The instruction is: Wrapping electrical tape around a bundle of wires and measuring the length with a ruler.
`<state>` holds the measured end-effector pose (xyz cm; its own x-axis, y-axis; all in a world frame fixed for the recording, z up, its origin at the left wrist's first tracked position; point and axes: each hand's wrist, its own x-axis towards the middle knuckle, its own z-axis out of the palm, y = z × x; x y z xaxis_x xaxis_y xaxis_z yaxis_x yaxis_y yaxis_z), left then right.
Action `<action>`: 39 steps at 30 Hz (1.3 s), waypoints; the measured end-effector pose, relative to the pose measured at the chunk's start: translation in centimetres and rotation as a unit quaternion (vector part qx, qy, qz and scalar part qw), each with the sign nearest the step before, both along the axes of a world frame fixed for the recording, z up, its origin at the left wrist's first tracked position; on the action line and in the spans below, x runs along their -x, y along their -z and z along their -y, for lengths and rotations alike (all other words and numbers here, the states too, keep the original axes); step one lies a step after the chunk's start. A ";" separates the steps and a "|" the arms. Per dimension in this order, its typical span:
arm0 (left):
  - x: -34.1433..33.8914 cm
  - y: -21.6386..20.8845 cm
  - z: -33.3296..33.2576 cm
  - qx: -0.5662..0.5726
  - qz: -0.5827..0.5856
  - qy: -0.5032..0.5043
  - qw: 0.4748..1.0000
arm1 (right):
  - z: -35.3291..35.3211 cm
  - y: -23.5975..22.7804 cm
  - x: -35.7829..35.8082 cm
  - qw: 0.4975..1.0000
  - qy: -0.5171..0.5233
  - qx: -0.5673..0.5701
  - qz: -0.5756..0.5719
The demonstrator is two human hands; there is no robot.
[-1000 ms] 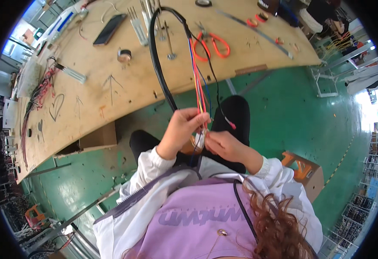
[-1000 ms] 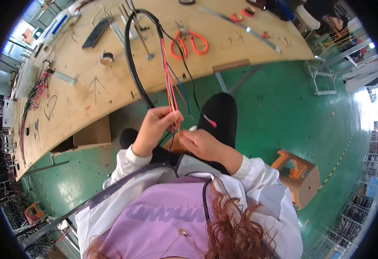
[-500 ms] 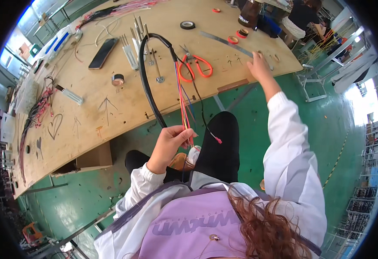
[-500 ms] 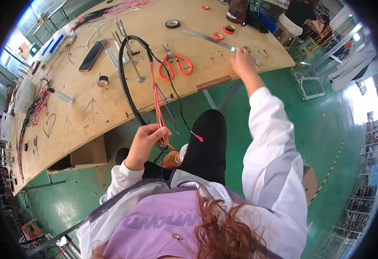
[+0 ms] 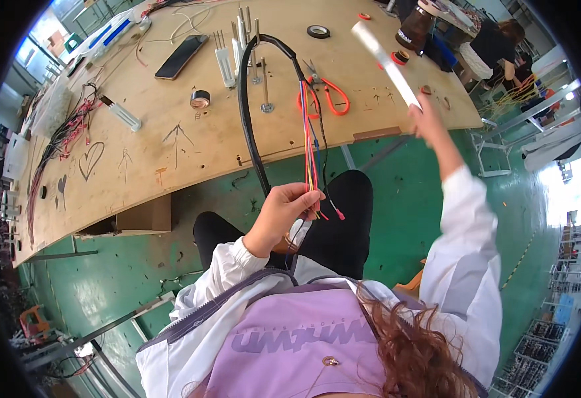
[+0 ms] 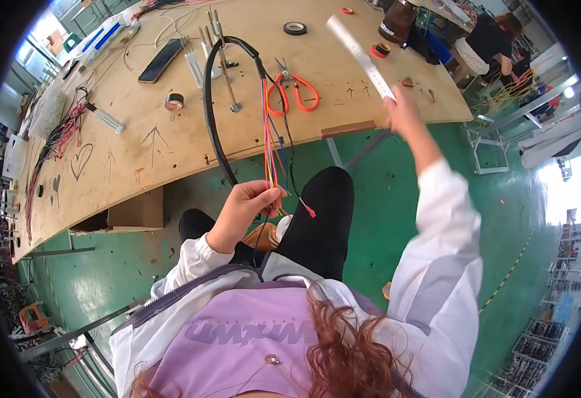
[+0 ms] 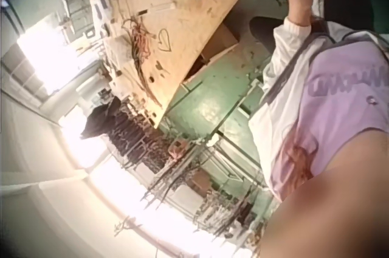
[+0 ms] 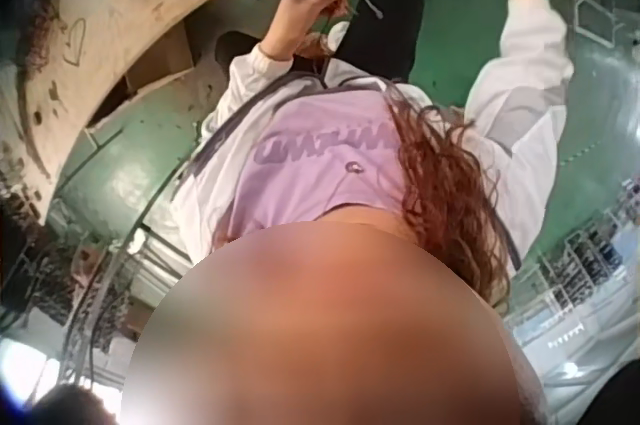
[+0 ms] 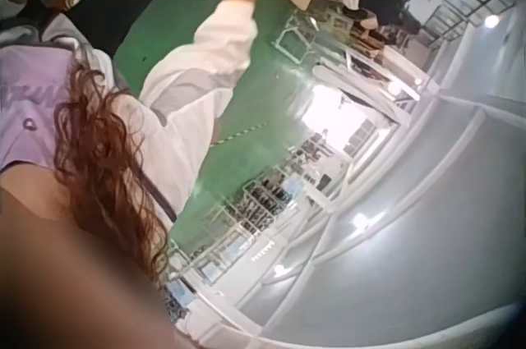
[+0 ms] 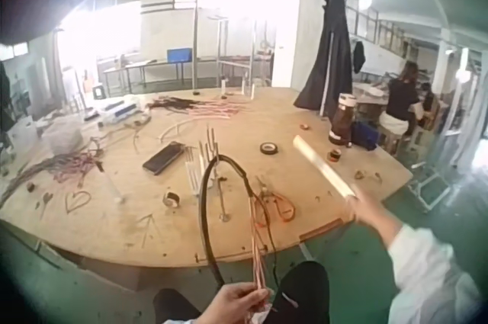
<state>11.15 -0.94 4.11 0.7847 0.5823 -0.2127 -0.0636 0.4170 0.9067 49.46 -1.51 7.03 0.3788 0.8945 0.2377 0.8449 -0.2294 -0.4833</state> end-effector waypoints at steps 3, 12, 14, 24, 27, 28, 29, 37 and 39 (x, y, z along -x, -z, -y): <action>-0.1 0.9 0.1 0.015 0.004 -0.023 1.000 | 6.3 -0.9 11.8 0.916 -0.026 -0.021 -0.400; -2.1 1.6 0.6 0.007 0.022 -0.034 0.999 | 13.5 -0.1 23.5 0.818 -0.022 0.075 -0.569; -2.2 1.6 0.6 0.015 0.024 -0.038 0.999 | 13.3 -0.1 23.3 0.809 -0.025 0.076 -0.583; -1.7 1.5 1.4 0.016 0.036 -0.036 0.999 | 13.6 0.7 24.0 0.824 -0.024 0.079 -0.561; -2.2 1.3 1.4 -0.011 0.043 -0.045 0.998 | 13.3 1.0 24.0 0.827 -0.016 0.081 -0.556; -2.5 1.0 1.4 -0.022 0.044 -0.050 0.998 | 13.2 0.9 24.0 0.830 -0.007 0.083 -0.552; -2.6 1.0 1.4 -0.025 0.050 -0.047 0.997 | 13.3 0.9 23.9 0.838 -0.004 0.086 -0.539; -2.5 0.9 1.1 0.020 0.035 -0.042 0.998 | 13.0 1.0 24.0 0.849 -0.028 0.094 -0.519; -2.5 1.0 1.0 0.025 0.038 -0.035 0.998 | 13.1 1.1 24.2 0.846 -0.028 0.094 -0.524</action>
<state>13.63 -1.91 3.11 0.7571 0.6270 -0.1837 -0.1631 0.4536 0.8762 25.23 -14.60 5.94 0.2494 0.9029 -0.3502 -0.0123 -0.3586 -0.9334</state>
